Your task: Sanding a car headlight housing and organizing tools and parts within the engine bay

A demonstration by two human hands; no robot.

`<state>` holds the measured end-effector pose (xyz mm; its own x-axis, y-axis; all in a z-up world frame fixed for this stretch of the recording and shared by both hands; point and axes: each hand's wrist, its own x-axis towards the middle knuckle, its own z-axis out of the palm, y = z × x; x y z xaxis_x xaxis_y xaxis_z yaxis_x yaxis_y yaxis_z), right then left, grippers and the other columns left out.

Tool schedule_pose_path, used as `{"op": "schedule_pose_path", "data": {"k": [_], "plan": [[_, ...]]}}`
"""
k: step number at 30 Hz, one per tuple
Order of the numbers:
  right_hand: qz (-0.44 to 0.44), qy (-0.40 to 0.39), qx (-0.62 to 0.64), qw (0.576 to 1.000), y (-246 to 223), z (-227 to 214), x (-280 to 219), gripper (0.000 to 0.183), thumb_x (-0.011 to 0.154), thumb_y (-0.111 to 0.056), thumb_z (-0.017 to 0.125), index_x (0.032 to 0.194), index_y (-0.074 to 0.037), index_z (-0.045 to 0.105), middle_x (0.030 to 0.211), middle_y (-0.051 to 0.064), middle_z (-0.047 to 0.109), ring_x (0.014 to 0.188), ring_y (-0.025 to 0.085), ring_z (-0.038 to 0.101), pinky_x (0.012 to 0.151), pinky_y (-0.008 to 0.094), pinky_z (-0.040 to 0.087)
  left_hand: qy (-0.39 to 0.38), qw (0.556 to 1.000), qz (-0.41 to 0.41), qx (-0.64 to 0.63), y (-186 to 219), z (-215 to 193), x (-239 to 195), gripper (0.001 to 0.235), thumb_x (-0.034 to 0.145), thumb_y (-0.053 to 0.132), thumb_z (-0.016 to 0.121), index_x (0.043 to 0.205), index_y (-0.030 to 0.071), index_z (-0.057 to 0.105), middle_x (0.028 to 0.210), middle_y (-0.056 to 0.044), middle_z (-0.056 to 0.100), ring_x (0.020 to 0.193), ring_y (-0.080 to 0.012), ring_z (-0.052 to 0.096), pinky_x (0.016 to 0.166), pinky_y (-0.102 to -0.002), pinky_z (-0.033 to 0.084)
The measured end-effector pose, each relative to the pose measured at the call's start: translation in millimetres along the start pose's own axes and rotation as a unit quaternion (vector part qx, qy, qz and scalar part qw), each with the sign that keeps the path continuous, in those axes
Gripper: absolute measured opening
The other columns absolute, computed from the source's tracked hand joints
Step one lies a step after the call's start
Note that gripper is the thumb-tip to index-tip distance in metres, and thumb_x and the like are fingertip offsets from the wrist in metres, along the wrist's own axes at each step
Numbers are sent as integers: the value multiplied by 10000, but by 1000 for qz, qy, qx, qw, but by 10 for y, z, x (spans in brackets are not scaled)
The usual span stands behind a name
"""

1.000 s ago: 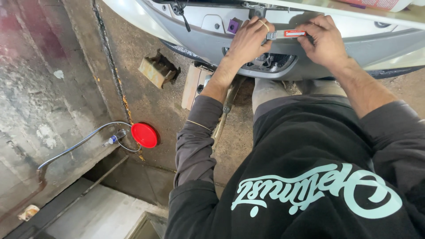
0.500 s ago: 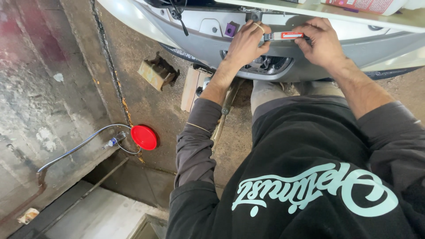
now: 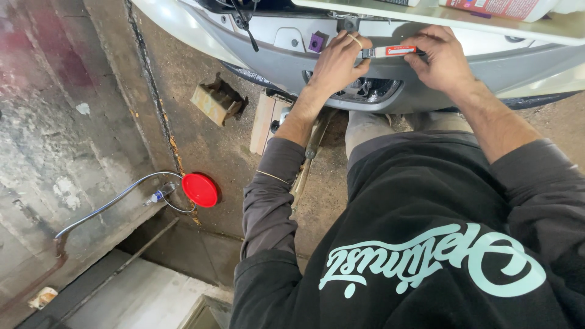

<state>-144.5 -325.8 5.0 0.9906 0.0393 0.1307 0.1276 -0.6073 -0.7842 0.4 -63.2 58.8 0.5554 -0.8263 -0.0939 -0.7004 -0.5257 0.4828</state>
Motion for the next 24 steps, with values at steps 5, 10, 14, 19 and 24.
{"op": "schedule_pose_path", "data": {"k": [5,10,14,19,24], "plan": [[13,-5,8,1000,-3,-13,-7,340,1073,-89,868,1410,-76,823,1301,151,669,1242,360,609,1105,472,528,5,1000,19,-5,-3,4,-22,301,981,243,817,1207,110,668,1196,-101,721,1102,-309,683,1015,-482,585],[10,-8,8,1000,28,-1,-6,335,1077,-98,871,1409,-92,825,1280,136,680,1225,357,613,1090,474,530,-20,999,-5,-35,4,27,-41,323,993,245,824,1232,99,661,1199,-121,738,1198,-330,699,1202,-505,464],[-5,-6,1,1000,51,-6,9,340,1076,-106,868,1413,-94,825,1287,151,705,1227,364,634,1100,478,531,19,999,12,-42,29,17,-36,322,944,197,839,1186,108,645,1123,-97,693,1075,-322,690,1020,-471,584],[1,-13,18,1000,22,-18,24,286,1126,-111,841,1408,-66,815,1176,121,736,1174,365,635,1052,492,535,20,998,18,-52,128,-70,-7,296,960,195,802,1189,80,653,1108,-93,698,1074,-295,704,1171,-492,466],[4,-19,49,999,-63,-89,43,278,1148,-64,816,1424,-41,795,1111,112,748,1178,353,610,1040,480,526,31,997,33,-63,264,-158,20,295,957,194,808,1178,80,650,1075,-77,671,1044,-295,700,1203,-510,432]]}}
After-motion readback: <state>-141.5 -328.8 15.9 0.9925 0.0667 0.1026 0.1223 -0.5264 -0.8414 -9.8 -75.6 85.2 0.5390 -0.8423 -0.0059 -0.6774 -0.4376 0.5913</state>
